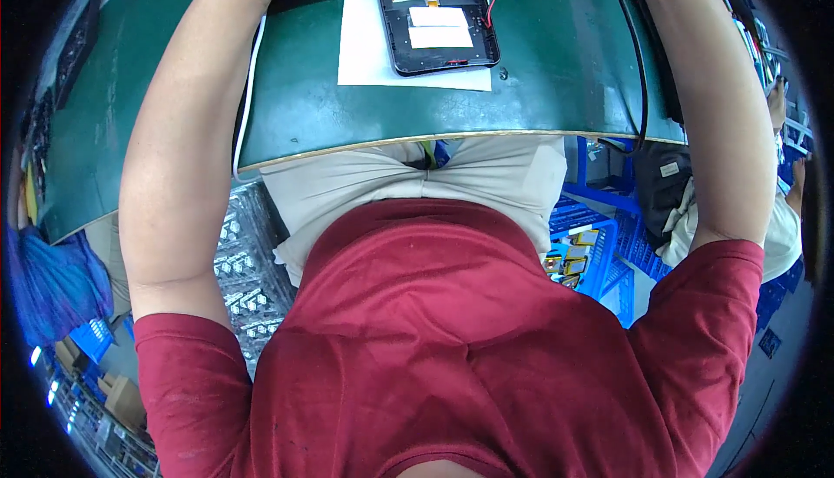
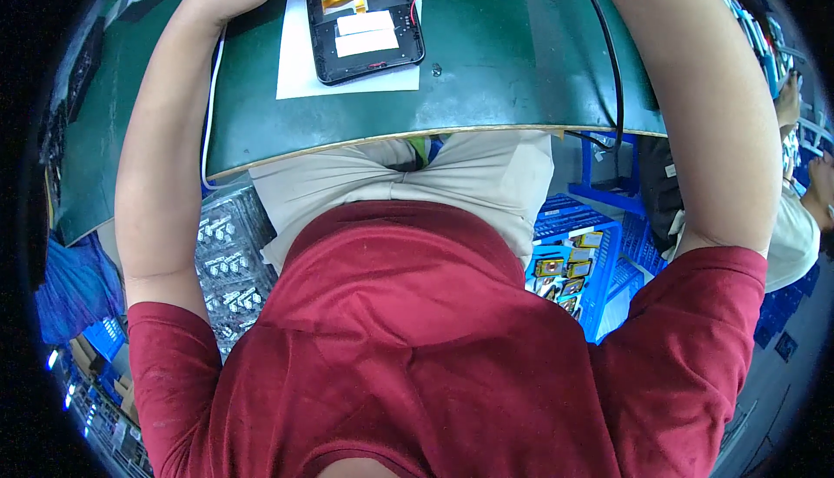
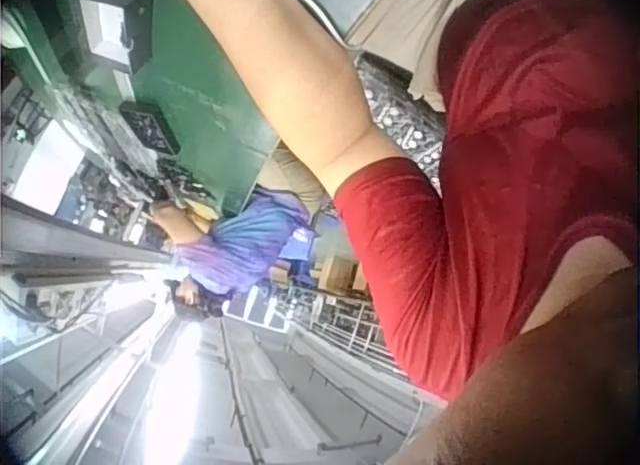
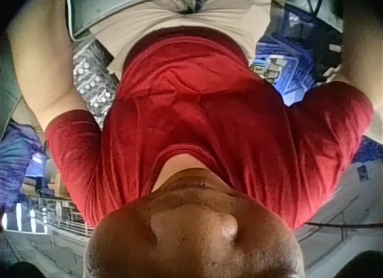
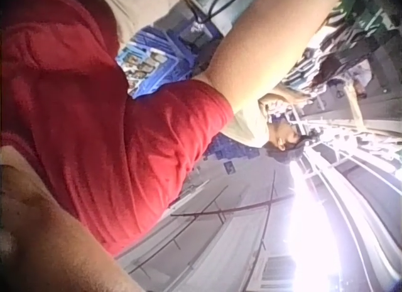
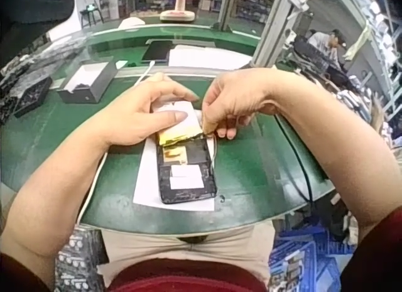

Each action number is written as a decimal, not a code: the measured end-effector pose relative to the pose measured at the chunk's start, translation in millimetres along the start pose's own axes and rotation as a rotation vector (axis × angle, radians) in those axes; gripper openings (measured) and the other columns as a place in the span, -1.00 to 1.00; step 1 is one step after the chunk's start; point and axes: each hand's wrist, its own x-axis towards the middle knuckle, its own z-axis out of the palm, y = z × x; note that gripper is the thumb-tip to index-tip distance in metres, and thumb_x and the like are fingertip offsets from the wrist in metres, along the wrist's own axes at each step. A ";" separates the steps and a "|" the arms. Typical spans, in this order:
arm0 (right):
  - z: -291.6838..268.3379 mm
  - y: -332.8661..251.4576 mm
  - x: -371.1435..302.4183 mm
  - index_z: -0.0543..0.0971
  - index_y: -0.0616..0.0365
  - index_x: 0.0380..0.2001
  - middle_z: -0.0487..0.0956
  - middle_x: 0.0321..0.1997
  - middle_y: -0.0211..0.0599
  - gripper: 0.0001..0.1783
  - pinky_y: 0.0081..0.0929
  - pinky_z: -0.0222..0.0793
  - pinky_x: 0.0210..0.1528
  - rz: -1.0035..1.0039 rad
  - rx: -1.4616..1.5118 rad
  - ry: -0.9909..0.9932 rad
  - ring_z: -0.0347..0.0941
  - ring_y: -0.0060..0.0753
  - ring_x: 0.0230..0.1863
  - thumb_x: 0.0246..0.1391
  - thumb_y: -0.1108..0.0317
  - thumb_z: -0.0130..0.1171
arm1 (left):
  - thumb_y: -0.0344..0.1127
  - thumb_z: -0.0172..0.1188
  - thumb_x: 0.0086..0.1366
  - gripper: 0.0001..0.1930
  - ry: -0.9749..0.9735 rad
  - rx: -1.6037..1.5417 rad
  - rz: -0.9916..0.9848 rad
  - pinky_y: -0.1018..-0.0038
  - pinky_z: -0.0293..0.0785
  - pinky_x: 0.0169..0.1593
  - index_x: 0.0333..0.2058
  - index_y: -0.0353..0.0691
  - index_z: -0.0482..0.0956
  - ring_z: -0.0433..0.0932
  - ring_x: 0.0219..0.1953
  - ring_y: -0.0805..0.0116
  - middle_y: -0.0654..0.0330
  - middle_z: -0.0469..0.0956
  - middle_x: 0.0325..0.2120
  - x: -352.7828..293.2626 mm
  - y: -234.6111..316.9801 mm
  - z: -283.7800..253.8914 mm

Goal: Assembling a mobile device by connecting components and driving screws with an electric screwdriver.

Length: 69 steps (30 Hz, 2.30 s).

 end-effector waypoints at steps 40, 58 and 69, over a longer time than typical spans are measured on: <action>11.5 -16.7 -0.1 0.69 0.11 -0.48 0.67 -0.52 -0.48 -0.88 -0.52 0.35 -0.55 0.031 -0.067 -0.055 0.60 -0.56 -0.55 -0.04 0.31 0.36 | -0.42 0.30 0.07 -0.81 -0.202 0.571 0.378 0.27 0.59 -0.24 -0.28 -0.23 0.62 0.63 -0.29 0.16 0.15 0.56 -0.36 -40.3 100.7 22.8; 14.0 -22.5 -20.3 0.61 0.31 -0.42 0.60 -0.60 -0.35 -0.82 -0.59 0.42 -0.55 -0.049 -0.211 0.084 0.54 -0.60 -0.61 0.02 0.41 0.40 | -0.29 0.23 0.05 -0.85 -0.138 0.659 0.447 0.40 0.61 -0.22 -0.39 -0.16 0.54 0.53 -0.24 0.29 0.26 0.43 -0.38 -48.8 91.0 37.4; 98.5 60.4 -54.7 0.67 0.19 -0.10 0.58 -0.34 -0.42 -0.77 -0.68 0.32 -0.43 -0.536 0.305 0.780 0.40 -0.71 -0.48 0.15 0.54 0.31 | -0.31 0.23 0.05 -0.78 -0.179 0.627 0.415 0.39 0.58 -0.26 -0.29 -0.19 0.57 0.53 -0.23 0.30 0.25 0.45 -0.36 -44.9 90.5 33.1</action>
